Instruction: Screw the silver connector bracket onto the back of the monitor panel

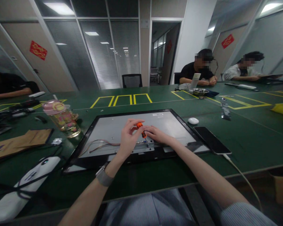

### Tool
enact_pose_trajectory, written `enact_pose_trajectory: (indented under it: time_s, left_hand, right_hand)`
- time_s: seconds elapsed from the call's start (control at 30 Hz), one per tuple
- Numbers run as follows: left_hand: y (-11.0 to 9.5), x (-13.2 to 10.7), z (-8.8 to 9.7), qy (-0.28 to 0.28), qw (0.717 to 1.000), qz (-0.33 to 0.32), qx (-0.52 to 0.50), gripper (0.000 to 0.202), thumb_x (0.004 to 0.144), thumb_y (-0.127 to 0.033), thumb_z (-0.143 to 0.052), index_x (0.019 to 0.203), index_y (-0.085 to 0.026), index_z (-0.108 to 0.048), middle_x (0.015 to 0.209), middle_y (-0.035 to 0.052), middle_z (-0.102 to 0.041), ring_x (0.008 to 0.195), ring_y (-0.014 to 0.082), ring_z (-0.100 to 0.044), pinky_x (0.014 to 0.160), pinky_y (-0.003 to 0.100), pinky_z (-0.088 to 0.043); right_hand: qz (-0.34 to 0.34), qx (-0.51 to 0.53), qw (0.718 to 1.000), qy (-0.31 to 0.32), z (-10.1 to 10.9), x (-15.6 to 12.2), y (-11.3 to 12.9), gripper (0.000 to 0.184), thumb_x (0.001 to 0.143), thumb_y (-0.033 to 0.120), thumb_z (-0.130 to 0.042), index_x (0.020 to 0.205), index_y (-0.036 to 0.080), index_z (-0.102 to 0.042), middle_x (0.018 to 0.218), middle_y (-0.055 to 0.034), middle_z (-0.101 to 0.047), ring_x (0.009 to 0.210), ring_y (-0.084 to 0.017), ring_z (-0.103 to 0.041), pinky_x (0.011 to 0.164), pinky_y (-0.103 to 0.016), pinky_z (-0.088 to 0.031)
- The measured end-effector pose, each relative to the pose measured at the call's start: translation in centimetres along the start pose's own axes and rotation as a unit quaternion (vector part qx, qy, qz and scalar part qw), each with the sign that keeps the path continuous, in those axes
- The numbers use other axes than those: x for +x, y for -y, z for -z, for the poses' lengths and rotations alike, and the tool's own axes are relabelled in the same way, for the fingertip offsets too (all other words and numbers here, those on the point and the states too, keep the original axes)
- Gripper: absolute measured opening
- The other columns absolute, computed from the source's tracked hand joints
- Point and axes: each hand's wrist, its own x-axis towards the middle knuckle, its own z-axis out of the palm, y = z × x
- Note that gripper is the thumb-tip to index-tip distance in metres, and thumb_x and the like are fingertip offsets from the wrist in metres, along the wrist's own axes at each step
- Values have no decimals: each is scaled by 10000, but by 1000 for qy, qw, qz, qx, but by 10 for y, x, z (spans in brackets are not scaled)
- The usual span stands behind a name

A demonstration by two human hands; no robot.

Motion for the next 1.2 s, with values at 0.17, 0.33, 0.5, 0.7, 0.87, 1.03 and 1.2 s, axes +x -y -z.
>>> enact_pose_trajectory:
  time_s: [0.17,0.33,0.5,0.7,0.87,1.03,1.2]
  left_hand:
    - [3,0,0,14,997,29,-70,269,924,-295,-469,1096,-213,-659,1119,72,-605,1002,172,-602,885,309,-506]
    - [3,1,2,9,999,26,-40,258,877,-294,-564,1105,-211,-653,1032,64,-631,939,156,-618,868,299,-513]
    - [3,3,3,-6,1000,10,10,225,859,-282,-589,1056,-207,-669,1054,60,-587,947,142,-595,814,247,-516]
    - [2,1,3,27,999,-14,21,281,908,-268,-512,1164,-204,-607,1035,71,-629,927,156,-625,847,306,-526]
    - [-3,0,4,18,983,-118,141,233,845,-237,-610,1071,-221,-663,978,48,-579,869,135,-588,782,266,-527]
    - [-1,0,4,79,993,-57,67,342,928,-223,-456,1260,-226,-542,1118,84,-577,929,138,-610,810,277,-547]
    - [-3,2,7,27,990,-61,126,227,856,-271,-594,1068,-226,-662,957,33,-565,855,119,-589,724,216,-548]
  right_hand:
    - [-2,-4,1000,3,2,-1,2,358,967,327,-363,1250,249,-568,1416,-59,-496,1333,-255,-414,1121,-513,-243]
    - [-10,-3,1000,9,3,-1,3,362,967,332,-364,1245,231,-573,1416,-73,-494,1334,-264,-412,1130,-521,-215]
    - [-6,7,1000,3,1,0,1,376,968,351,-365,1280,239,-542,1398,-69,-516,1341,-256,-403,1129,-516,-220]
    - [-2,3,1000,4,-1,0,-3,366,969,346,-364,1269,242,-546,1395,-65,-518,1324,-253,-424,1131,-513,-216]
    - [7,-2,1000,0,-1,0,-3,355,968,316,-360,1233,209,-570,1352,-85,-558,1304,-249,-449,1129,-514,-222]
    - [-7,-3,1000,5,0,0,0,359,967,322,-362,1250,219,-558,1387,-84,-524,1322,-253,-426,1129,-525,-213]
    - [-11,0,1000,6,3,-1,4,361,969,326,-354,1249,217,-554,1390,-84,-520,1322,-248,-424,1133,-519,-199]
